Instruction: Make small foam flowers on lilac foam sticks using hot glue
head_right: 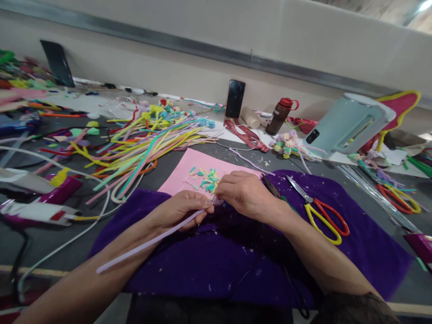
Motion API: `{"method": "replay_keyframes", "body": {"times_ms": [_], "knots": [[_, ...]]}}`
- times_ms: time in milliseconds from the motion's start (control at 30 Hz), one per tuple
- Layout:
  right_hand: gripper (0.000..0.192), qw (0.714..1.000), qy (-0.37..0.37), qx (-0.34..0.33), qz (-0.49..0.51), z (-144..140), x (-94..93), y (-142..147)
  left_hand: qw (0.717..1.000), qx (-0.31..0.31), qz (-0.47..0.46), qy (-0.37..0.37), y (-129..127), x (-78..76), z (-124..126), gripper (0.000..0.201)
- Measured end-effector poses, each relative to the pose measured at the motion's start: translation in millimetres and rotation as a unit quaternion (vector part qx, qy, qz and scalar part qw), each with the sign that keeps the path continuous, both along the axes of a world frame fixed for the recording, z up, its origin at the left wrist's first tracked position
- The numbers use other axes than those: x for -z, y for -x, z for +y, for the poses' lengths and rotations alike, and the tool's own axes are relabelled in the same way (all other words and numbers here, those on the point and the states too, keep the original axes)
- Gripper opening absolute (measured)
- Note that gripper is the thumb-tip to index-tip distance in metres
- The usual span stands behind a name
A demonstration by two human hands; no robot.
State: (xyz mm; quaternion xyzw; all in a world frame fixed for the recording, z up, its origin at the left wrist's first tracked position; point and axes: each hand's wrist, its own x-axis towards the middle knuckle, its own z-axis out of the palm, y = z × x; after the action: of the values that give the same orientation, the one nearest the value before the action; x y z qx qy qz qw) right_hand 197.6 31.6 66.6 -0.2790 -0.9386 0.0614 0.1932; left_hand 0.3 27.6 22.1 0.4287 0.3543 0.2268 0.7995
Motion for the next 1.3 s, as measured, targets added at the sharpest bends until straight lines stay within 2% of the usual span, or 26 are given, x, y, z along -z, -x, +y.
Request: {"method": "replay_keyframes", "body": {"times_ms": [267, 400, 533, 633, 733, 833, 933, 1000, 1100, 1167, 1300], "knots": [[0.018, 1.0, 0.001, 0.018, 0.008, -1, -1.0, 0, 1.0, -0.022, 0.006, 0.005, 1, -5.8, -1, 0.016], [0.021, 0.998, -0.003, 0.025, 0.049, 0, 1.3, -3, 0.999, -0.037, -0.005, 0.005, 2, -6.8, 0, 0.017], [0.022, 0.988, 0.008, 0.086, 0.13, 0, -0.2, -6, 0.998, -0.047, -0.03, 0.018, 3, -6.5, 0, 0.018], [0.019, 0.97, 0.067, 0.129, 0.195, -4, -2.9, -3, 0.994, -0.1, -0.05, 0.011, 3, -5.2, -2, 0.019], [0.021, 0.927, 0.241, 0.145, 0.246, -10, -0.3, 6, 0.986, -0.147, -0.077, -0.022, 2, -4.1, -4, 0.023], [0.025, 0.855, 0.419, 0.123, 0.281, -16, 8.5, 20, 0.977, -0.166, -0.127, -0.046, -2, -3.5, -6, 0.022], [0.023, 0.797, 0.504, 0.097, 0.319, -22, 17.7, 34, 0.967, -0.177, -0.176, -0.055, -5, -2.0, -9, 0.019], [0.023, 0.762, 0.54, 0.087, 0.346, -24, 21.7, 41, 0.968, -0.172, -0.173, -0.052, -7, -0.5, -11, 0.02], [0.025, 0.73, 0.567, 0.078, 0.375, -24, 24.8, 44, 0.976, -0.162, -0.14, -0.046, -8, -0.6, -13, 0.025], [0.027, 0.736, 0.555, 0.085, 0.379, -23, 25.7, 42, 0.975, -0.161, -0.143, -0.047, -8, -3.6, -14, 0.03], [0.025, 0.804, 0.457, 0.101, 0.368, -19, 26.1, 34, 0.975, -0.145, -0.162, -0.051, -6, -12.6, -13, 0.03]]}}
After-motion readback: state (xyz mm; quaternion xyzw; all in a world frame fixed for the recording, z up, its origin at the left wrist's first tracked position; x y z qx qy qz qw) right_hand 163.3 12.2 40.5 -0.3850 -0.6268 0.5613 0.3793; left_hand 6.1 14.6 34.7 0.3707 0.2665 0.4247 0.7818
